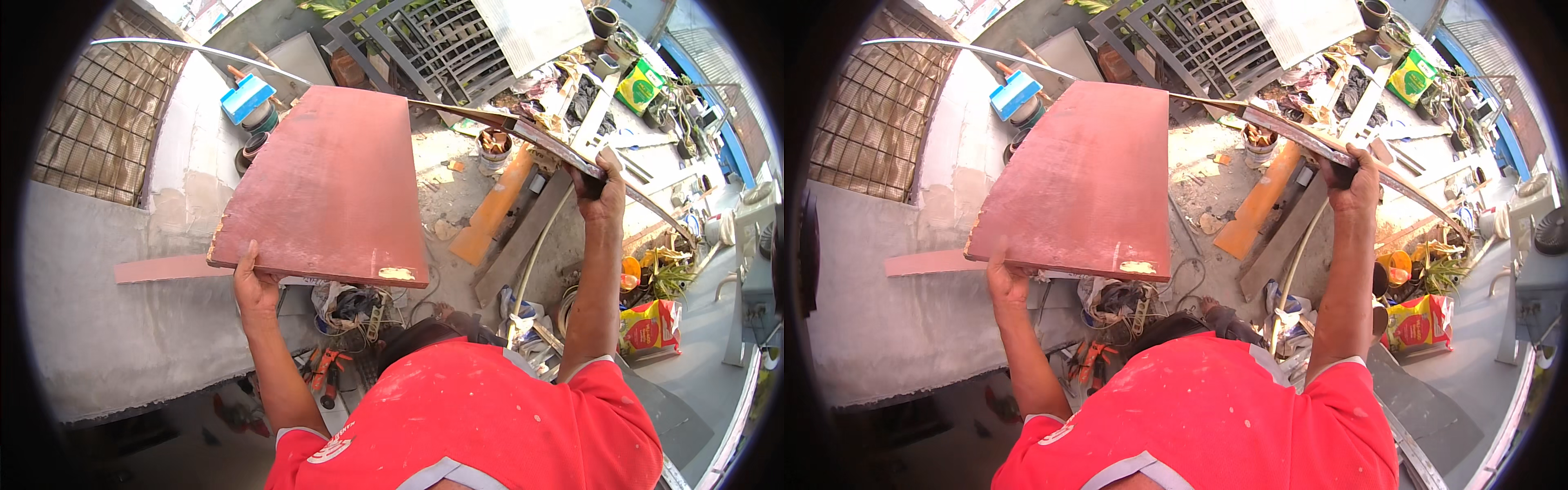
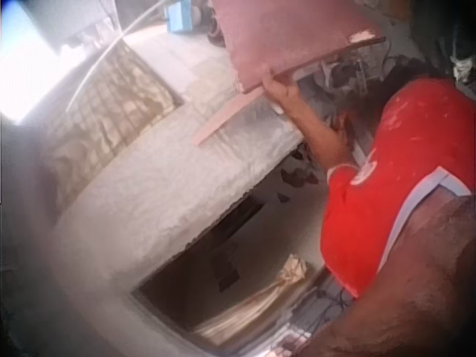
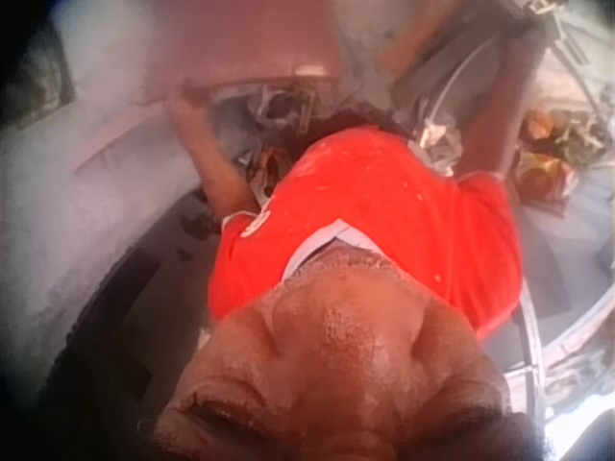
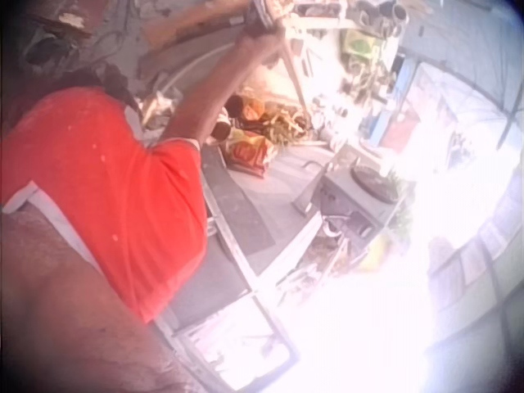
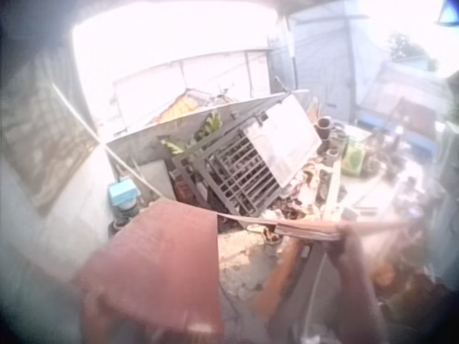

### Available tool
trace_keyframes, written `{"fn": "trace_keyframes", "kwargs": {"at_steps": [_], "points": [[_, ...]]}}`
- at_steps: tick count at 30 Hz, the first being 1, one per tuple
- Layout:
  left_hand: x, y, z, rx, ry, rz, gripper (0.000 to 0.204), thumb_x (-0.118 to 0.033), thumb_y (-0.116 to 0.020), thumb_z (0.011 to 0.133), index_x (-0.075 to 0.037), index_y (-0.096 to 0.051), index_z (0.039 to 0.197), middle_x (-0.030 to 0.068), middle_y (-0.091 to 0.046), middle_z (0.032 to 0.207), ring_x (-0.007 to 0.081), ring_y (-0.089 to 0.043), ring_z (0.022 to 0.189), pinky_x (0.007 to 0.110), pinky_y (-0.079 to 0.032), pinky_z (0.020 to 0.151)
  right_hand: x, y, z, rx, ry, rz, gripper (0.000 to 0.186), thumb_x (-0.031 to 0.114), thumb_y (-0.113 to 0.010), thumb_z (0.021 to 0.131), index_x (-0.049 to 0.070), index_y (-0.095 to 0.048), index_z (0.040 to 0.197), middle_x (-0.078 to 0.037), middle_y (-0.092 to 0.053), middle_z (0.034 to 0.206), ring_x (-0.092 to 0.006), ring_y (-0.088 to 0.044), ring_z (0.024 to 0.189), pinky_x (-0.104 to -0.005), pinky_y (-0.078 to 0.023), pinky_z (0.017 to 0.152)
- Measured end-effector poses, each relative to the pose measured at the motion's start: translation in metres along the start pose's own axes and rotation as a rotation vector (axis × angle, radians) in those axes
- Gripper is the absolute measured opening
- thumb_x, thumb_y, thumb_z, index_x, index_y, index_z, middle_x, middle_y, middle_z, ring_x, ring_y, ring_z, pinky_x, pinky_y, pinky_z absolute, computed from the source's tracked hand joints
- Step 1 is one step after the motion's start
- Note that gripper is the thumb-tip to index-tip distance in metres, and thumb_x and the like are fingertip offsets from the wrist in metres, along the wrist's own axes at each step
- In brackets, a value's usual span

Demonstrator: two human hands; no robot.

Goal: The person moves a large red board outdoors, plugs in an angle grinder, and cuts the board into two pieces. They then lift and separate the cut pieces.

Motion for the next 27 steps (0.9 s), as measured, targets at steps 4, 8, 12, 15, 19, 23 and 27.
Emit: {"fn": "trace_keyframes", "kwargs": {"at_steps": [4,8,12,15,19,23,27], "points": [[0.05,-0.038,-0.03,0.044,0.057,-0.313,0.036,-0.016,-0.064,0.102,0.005,-0.063,0.131,0.0189,-0.073,0.127,0.0328,-0.076,0.111,0.044,-0.071,0.088,0.003,-0.003,0.009,-0.034,-0.011,0.046,0.047,0.009,-0.066,0.093,-0.008,-0.052,0.135,-0.025,-0.067,0.13,-0.0496,-0.072,0.11,-0.0496,-0.072,0.083],[0.112,-0.054,-0.049,-0.162,0.287,-0.81,0.037,-0.02,-0.055,0.106,0.009,-0.069,0.123,0.0209,-0.076,0.119,0.0341,-0.077,0.11,0.039,-0.071,0.086,0.021,-0.003,0.017,-0.001,-0.004,0.132,0.027,0.005,-0.064,0.092,-0.003,-0.056,0.116,-0.022,-0.068,0.121,-0.0438,-0.071,0.112,-0.0621,-0.065,0.097],[0.191,-0.03,-0.07,-0.357,0.485,-1.016,0.038,-0.021,-0.055,0.103,0.008,-0.07,0.122,0.0219,-0.076,0.116,0.0351,-0.077,0.108,0.038,-0.072,0.084,0.025,-0.005,0.02,0.02,0.008,0.119,0.027,0.004,-0.063,0.09,-0.003,-0.056,0.115,-0.025,-0.066,0.122,-0.046,-0.07,0.114,-0.0688,-0.06,0.102],[0.255,0.018,-0.068,-0.61,0.525,-0.926,0.038,-0.021,-0.052,0.102,0.009,-0.071,0.118,0.0235,-0.075,0.113,0.0346,-0.079,0.099,0.037,-0.072,0.082,0.014,-0.009,0.021,0.054,-0.033,0.14,0.028,0.002,-0.062,0.09,-0.002,-0.055,0.116,-0.024,-0.066,0.122,-0.0465,-0.069,0.116,-0.0689,-0.061,0.101],[0.321,0.101,-0.038,-0.677,0.436,-0.777,0.041,-0.017,-0.047,0.105,0.014,-0.06,0.129,0.0285,-0.071,0.115,0.0328,-0.078,0.094,0.033,-0.072,0.079,-0.002,-0.013,0.02,0.057,0.025,0.038,0.033,0.009,-0.062,0.095,-0.013,-0.056,0.118,-0.029,-0.069,0.115,-0.0551,-0.071,0.107,-0.0494,-0.072,0.081],[0.35,0.177,-0.031,-0.709,0.518,-0.544,0.039,-0.013,-0.042,0.107,0.016,-0.057,0.128,0.0276,-0.071,0.113,0.0309,-0.078,0.088,0.03,-0.072,0.072,-0.011,-0.017,0.018,0.067,0.024,0.039,0.036,0.008,-0.06,0.095,-0.014,-0.053,0.121,-0.032,-0.067,0.123,-0.0572,-0.07,0.11,-0.0524,-0.071,0.086],[0.314,0.195,-0.045,-0.635,0.435,-0.33,0.035,-0.018,-0.046,0.105,0.007,-0.065,0.119,0.026,-0.075,0.108,0.0331,-0.078,0.092,0.037,-0.07,0.071,-0.016,-0.013,0.018,0.012,-0.008,-0.034,0.034,0.006,-0.06,0.095,-0.013,-0.053,0.121,-0.03,-0.067,0.12,-0.0563,-0.068,0.112,-0.06,-0.067,0.093]]}}
Point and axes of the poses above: each hand's wrist, its own z-axis towards the middle knuckle, its own y-axis out of the back of the hand, x = y × z, the point moved 5 cm from there along z, towards the middle knuckle
